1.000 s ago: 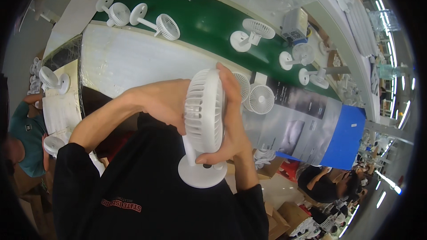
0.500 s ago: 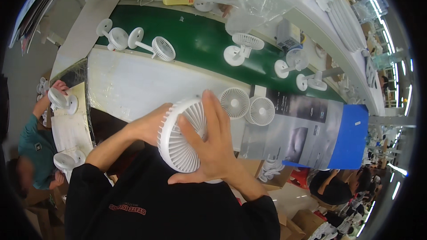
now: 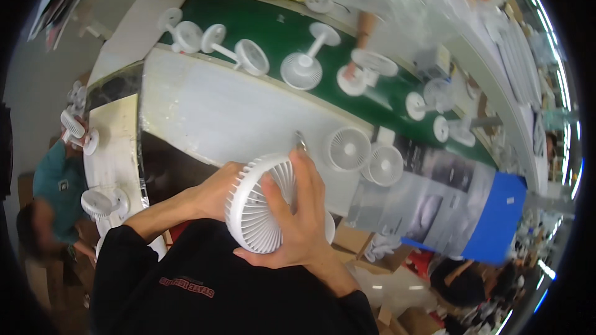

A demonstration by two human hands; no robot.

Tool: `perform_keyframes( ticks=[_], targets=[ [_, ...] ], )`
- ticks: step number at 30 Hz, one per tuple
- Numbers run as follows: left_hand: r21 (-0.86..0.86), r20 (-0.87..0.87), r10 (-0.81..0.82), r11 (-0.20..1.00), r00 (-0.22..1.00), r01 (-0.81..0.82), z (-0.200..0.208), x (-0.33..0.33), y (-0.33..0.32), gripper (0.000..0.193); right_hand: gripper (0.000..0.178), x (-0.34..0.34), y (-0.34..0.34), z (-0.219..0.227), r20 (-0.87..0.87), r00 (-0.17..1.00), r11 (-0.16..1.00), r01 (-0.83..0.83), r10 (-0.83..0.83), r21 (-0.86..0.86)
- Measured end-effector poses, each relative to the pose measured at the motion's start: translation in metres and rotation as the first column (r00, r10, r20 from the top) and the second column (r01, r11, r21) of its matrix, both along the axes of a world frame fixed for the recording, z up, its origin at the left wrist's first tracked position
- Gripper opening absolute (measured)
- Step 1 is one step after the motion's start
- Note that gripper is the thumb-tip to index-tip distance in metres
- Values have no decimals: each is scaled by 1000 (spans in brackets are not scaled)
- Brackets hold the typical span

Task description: Assembling and inspecting small portable electric fans at a workbench.

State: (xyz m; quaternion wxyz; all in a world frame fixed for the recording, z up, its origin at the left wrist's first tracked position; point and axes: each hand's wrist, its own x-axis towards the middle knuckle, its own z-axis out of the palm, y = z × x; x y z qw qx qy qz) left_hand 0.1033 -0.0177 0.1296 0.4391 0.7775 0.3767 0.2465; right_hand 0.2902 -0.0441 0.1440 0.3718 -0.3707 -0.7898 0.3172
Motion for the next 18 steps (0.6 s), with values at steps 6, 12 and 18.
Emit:
perform_keyframes(
  ticks=[6,12,18],
  targets=[
    [154,-125,407,909,905,-388,-31,-90,6,32,89,21,31,-68,101,988,987,128,-118,-96],
    [480,-445,895,207,-33,-852,-102,-320,-2,35,66,105,16,-224,654,547,776,623,-521,97],
    [593,-580,659,-61,-479,-803,-161,-462,-36,37,58,100,47,-225,747,424,767,617,-513,177]
  ],
)
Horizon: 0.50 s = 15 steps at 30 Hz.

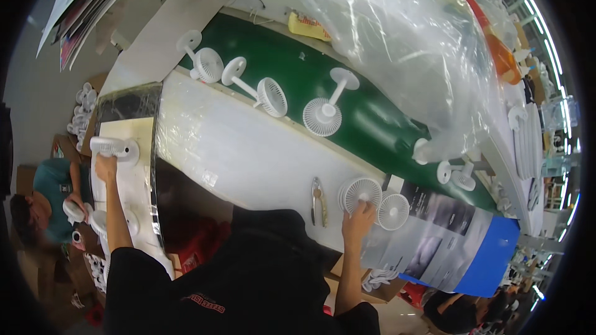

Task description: Assembling and inspecting small portable electric fans at a workbench.

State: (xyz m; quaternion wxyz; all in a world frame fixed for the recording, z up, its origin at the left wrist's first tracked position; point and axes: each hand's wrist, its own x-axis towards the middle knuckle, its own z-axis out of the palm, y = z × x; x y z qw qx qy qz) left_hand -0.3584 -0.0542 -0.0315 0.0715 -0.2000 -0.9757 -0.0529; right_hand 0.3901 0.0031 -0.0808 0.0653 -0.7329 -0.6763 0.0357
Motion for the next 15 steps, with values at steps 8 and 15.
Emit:
perform_keyframes(
  ticks=[8,15],
  targets=[
    [26,-276,-40,998,960,49,50,39,49,71,33,-4,-1,19,-87,995,989,52,-41,136],
    [609,-56,-698,543,714,579,16,132,269,52,16,-65,35,68,-359,858,884,442,-367,154]
  ],
)
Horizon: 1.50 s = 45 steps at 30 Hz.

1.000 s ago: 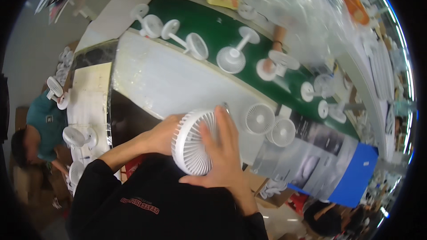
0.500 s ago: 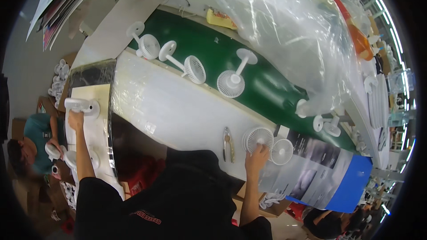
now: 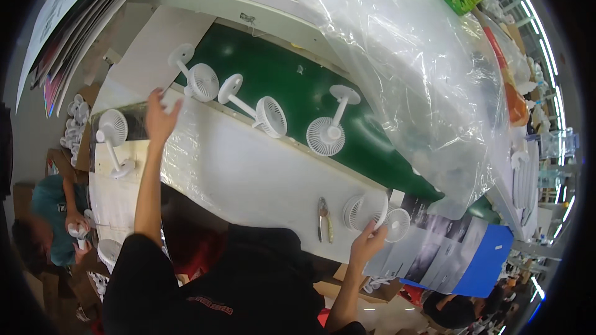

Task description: Assembling and inspecting small portable electric fans at a workbench.

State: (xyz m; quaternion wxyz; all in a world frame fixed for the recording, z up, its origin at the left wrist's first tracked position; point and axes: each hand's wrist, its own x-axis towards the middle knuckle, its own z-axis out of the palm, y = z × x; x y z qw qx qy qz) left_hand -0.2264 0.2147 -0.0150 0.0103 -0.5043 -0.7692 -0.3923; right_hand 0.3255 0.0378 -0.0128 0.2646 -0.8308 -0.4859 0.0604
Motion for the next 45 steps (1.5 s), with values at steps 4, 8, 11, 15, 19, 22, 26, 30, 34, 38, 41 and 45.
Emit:
perform_keyframes(
  ticks=[4,8,11,15,19,22,26,30,34,38,41,45],
  targets=[
    [-368,25,164,919,986,-144,-51,23,91,64,13,-40,6,23,-128,970,978,-199,206,65],
    [-232,117,71,972,991,-42,-105,-6,104,66,13,-69,-7,24,-259,941,976,-211,217,51],
    [120,416,-118,990,902,74,-116,-73,81,62,13,-80,-11,16,-379,895,970,-240,237,40],
    [83,699,-130,991,703,101,33,-65,9,66,15,-84,-28,2,-562,803,972,-233,200,14],
    [141,831,-335,899,444,414,119,-71,-58,72,16,-86,-25,-14,-710,679,973,-226,188,42],
    [170,757,-484,795,439,583,162,-45,-86,73,16,-84,-27,-18,-726,645,938,-348,239,0],
    [86,788,-609,248,86,965,213,1,-89,62,16,-79,-21,-30,-727,609,869,-494,317,-36],
    [-29,834,-542,138,100,990,228,36,-91,57,17,-78,-27,-48,-700,584,799,-601,411,-32],
    [-116,818,-564,31,113,993,229,62,-97,52,19,-83,-57,-53,-843,461,850,-527,278,-8],
    [-95,833,-549,-28,64,995,230,83,-104,54,20,-69,-70,-59,-874,436,862,-506,215,-41],
    [-73,845,-535,-74,22,995,226,95,-103,55,21,-64,-72,-63,-890,414,865,-499,189,-48],
    [-21,863,-502,-140,-53,990,219,105,-100,55,21,-64,-66,-65,-909,378,860,-508,179,-42]
  ],
)
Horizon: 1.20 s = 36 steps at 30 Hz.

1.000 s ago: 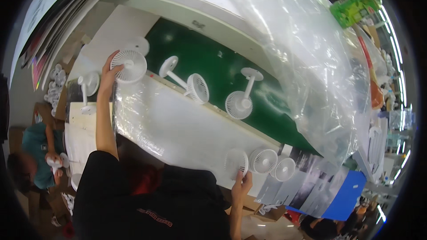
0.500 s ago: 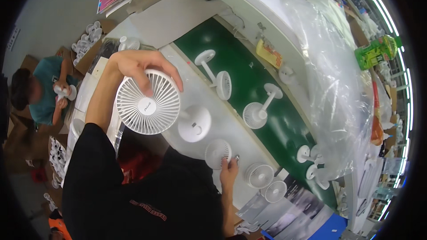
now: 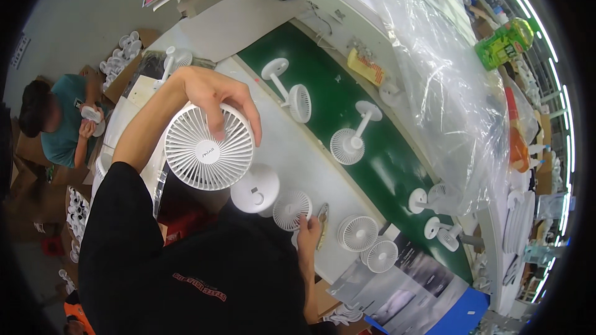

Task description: Assembling and inspecting small portable electric fans at a workbench.

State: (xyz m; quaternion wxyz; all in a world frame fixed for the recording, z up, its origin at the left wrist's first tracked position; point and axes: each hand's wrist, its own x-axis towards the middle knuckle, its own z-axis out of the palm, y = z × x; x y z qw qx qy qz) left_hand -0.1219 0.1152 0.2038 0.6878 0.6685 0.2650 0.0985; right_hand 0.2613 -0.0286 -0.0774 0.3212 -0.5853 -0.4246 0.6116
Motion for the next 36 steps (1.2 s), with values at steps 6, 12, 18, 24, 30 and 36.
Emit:
perform_keyframes(
  ticks=[6,12,18,24,30,36],
  targets=[
    [-55,-53,-69,996,996,67,-17,4,-9,46,19,-1,-3,7,-1,1000,999,30,-30,20],
    [-81,-233,15,996,972,-34,-32,-28,-14,38,21,13,-2,-3,-40,995,995,87,-89,-49],
    [360,-769,503,851,396,-382,-65,-165,-72,44,21,9,2,-10,-6,993,988,120,-121,-95],
    [558,-783,619,658,-59,-507,-116,-277,-136,34,19,1,15,-7,54,996,993,80,-76,-91],
    [661,-750,526,629,-402,-410,-137,-317,-135,29,17,-4,21,-12,138,988,992,83,-70,-91],
    [537,-837,339,663,-429,-522,-148,-317,-121,70,20,-5,17,-25,63,971,953,237,-229,-186]
  ],
)
